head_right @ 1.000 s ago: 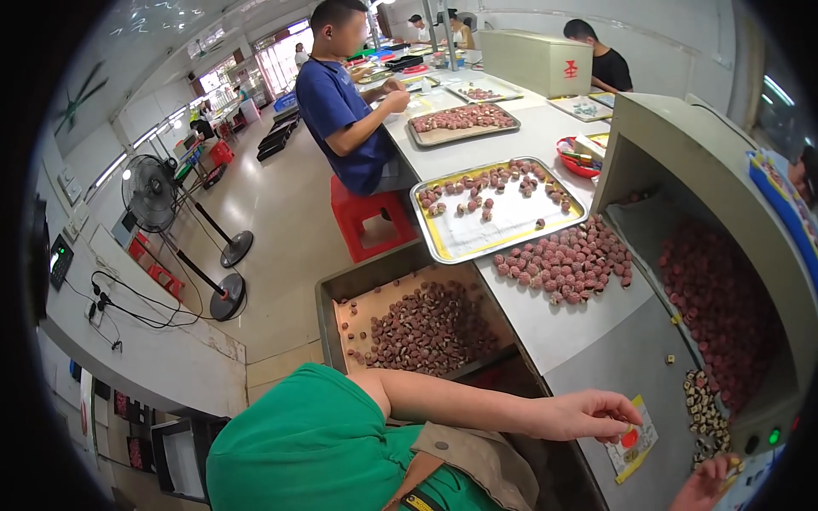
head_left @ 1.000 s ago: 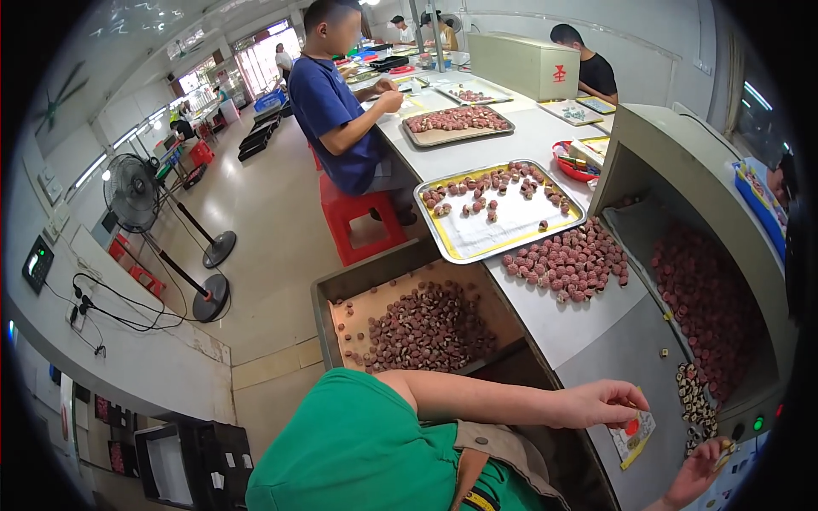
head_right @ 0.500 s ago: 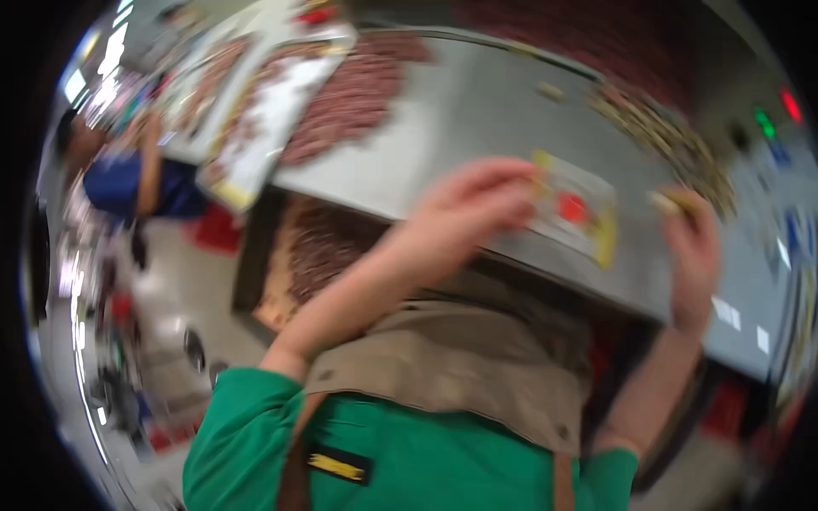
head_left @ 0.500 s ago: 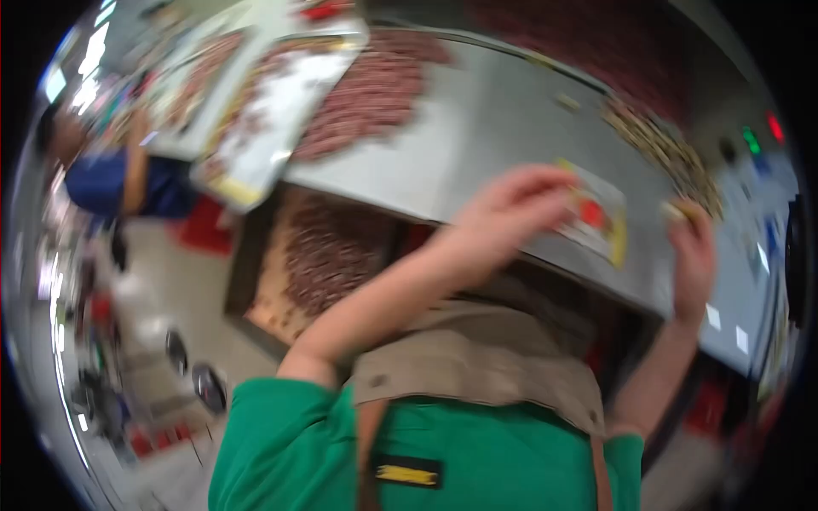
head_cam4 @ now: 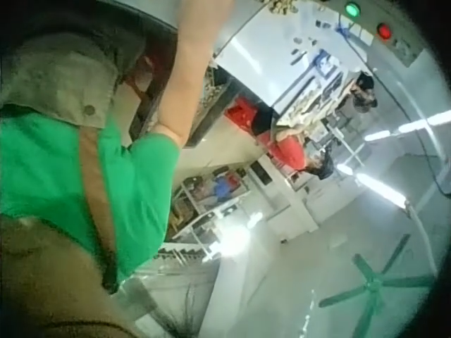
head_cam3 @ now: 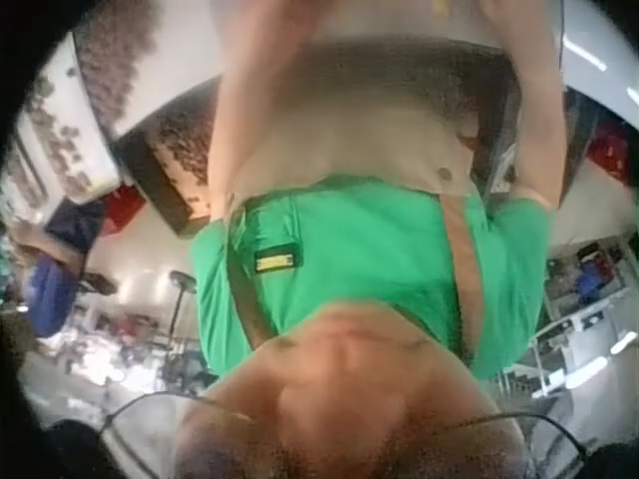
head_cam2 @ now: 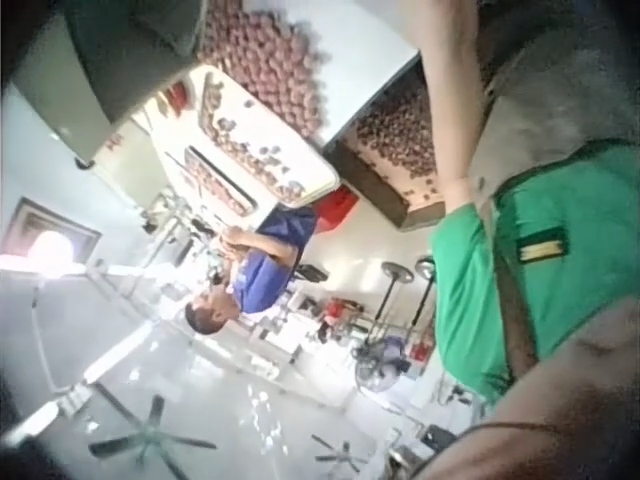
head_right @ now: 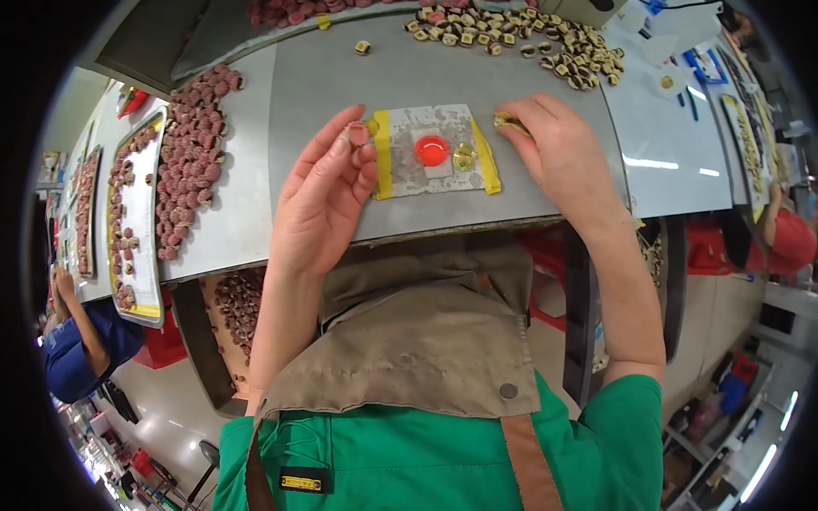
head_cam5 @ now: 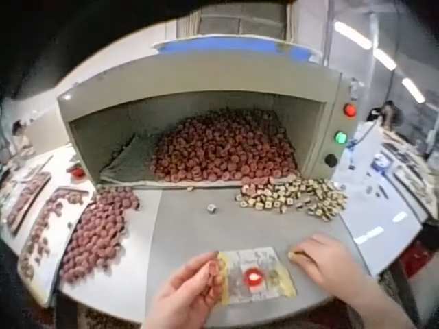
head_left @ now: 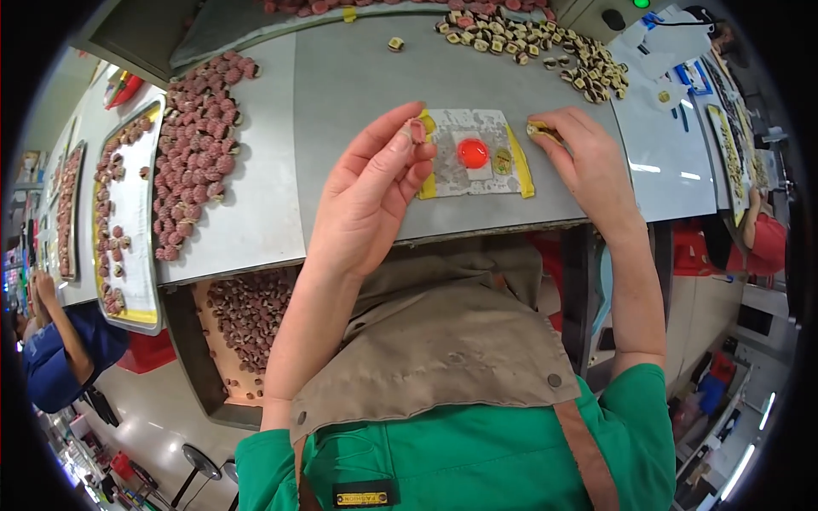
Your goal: The person assembles small decorative food pieces by dipping components into adhesive, pressing the parts together by hand, and placing the assembled items onto a tray.
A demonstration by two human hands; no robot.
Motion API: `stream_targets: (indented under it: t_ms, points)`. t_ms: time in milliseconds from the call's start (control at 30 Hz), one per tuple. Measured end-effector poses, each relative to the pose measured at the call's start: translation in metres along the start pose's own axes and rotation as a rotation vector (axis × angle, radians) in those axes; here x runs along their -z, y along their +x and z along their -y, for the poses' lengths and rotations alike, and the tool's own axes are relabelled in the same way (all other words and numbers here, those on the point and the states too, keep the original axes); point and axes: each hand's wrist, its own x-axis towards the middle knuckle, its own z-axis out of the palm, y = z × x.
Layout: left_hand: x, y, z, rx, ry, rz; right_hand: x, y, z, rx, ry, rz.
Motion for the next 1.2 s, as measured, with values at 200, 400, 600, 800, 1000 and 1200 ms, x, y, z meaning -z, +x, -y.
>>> stream_targets:
  t_ms: [200,400,600,800,1000,1200]
  points:
    - [0.011,-0.011,-0.003,-0.03,0.028,0.034,0.0,0.008,0.051,-0.092,0.385,0.054]
    - [0.009,-0.015,-0.003,-0.04,0.057,-0.008,-0.027,0.012,0.055,0.106,0.111,0.051]
    - [0.006,-0.019,-0.002,-0.045,0.07,-0.029,-0.033,0.013,0.058,0.135,0.157,0.054]
    - [0.003,-0.019,-0.001,-0.019,0.115,-0.01,-0.024,0.016,0.048,0.222,0.113,0.088]
    - [-0.005,-0.019,0.002,-0.034,0.196,-0.032,-0.026,0.01,0.046,0.244,0.101,0.03]
    - [-0.011,-0.019,0.0,0.007,0.258,-0.073,-0.019,0.006,0.042,-0.161,0.512,0.164]
